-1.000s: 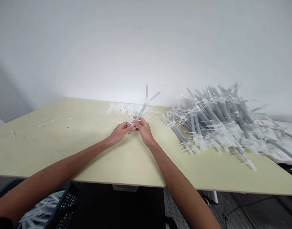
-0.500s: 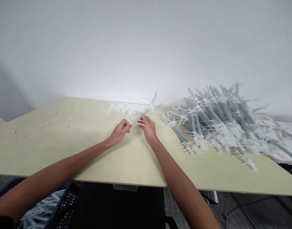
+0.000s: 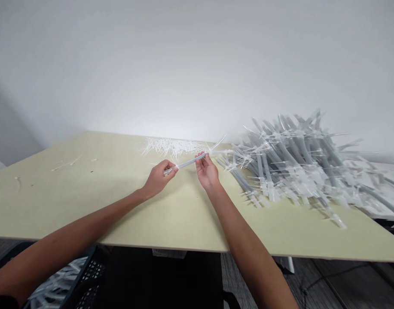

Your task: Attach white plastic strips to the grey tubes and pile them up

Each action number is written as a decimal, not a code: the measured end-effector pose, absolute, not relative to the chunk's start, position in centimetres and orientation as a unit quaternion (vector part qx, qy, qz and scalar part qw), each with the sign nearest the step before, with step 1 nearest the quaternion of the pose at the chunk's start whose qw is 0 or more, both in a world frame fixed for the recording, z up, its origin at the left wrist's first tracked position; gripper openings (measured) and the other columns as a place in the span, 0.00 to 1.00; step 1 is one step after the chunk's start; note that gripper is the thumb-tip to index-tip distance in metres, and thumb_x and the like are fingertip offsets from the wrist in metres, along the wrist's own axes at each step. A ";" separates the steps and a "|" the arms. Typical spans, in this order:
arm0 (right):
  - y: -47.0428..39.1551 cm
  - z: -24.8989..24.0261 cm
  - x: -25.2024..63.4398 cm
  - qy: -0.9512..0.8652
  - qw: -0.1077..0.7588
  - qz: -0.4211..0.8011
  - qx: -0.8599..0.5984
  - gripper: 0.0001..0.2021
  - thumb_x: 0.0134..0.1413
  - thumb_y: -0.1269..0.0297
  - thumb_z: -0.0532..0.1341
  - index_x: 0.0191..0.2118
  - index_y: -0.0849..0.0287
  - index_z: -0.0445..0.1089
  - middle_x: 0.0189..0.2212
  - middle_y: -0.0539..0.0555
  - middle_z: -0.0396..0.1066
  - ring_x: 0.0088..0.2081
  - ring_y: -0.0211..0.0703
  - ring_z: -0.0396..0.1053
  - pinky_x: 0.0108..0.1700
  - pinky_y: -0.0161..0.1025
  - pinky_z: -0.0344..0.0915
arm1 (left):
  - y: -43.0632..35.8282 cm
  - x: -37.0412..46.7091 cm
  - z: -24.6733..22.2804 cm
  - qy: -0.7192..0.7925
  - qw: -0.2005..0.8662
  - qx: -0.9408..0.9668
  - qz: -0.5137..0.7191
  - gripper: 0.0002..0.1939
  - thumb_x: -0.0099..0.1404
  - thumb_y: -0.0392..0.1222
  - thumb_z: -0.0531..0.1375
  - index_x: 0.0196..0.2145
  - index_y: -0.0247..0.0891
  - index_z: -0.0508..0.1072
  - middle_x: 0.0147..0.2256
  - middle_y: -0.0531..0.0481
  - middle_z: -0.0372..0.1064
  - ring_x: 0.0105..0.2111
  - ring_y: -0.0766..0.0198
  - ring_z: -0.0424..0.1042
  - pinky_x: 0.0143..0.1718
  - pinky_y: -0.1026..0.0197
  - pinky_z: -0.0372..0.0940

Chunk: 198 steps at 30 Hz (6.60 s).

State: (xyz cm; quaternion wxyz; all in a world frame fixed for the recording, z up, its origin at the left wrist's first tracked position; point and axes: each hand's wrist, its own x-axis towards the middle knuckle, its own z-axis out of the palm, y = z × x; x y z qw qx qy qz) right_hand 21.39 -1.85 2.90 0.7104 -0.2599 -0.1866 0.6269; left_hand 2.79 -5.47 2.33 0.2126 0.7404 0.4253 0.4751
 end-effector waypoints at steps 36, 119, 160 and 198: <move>-2.1 2.5 20.8 -0.253 0.665 0.654 -0.256 0.04 0.55 0.66 0.58 0.33 0.62 0.68 0.32 0.53 0.73 0.35 0.33 0.73 0.29 0.22 0.70 | -6.9 3.5 2.2 0.209 -0.025 0.803 0.558 0.15 0.63 0.37 0.55 0.48 0.38 0.65 0.37 0.45 0.66 0.37 0.63 0.66 0.37 0.59 0.65; -2.7 0.6 19.8 -0.748 0.360 0.254 -0.497 0.12 0.55 0.55 0.52 0.40 0.55 0.63 0.34 0.51 0.72 0.34 0.41 0.68 0.39 0.38 0.60 | -1.4 0.9 -0.1 0.449 0.372 0.732 0.353 0.14 0.59 0.51 0.52 0.28 0.36 0.67 0.25 0.53 0.64 0.25 0.67 0.65 0.27 0.65 0.57; -3.1 0.4 18.9 -0.692 0.369 0.253 -0.566 0.09 0.55 0.55 0.52 0.33 0.55 0.58 0.21 0.46 0.67 0.23 0.36 0.67 0.30 0.33 0.63 | -2.4 2.4 -1.0 0.453 0.272 0.770 0.358 0.09 0.60 0.44 0.54 0.30 0.37 0.70 0.30 0.51 0.71 0.30 0.65 0.66 0.31 0.64 0.57; -2.7 -0.2 18.6 -0.652 0.399 0.380 -0.521 0.14 0.44 0.67 0.62 0.36 0.58 0.57 0.27 0.48 0.65 0.24 0.34 0.69 0.30 0.36 0.72 | -0.3 1.1 -1.0 0.386 0.513 0.676 0.362 0.15 0.57 0.49 0.56 0.32 0.31 0.70 0.27 0.48 0.67 0.26 0.69 0.65 0.31 0.63 0.63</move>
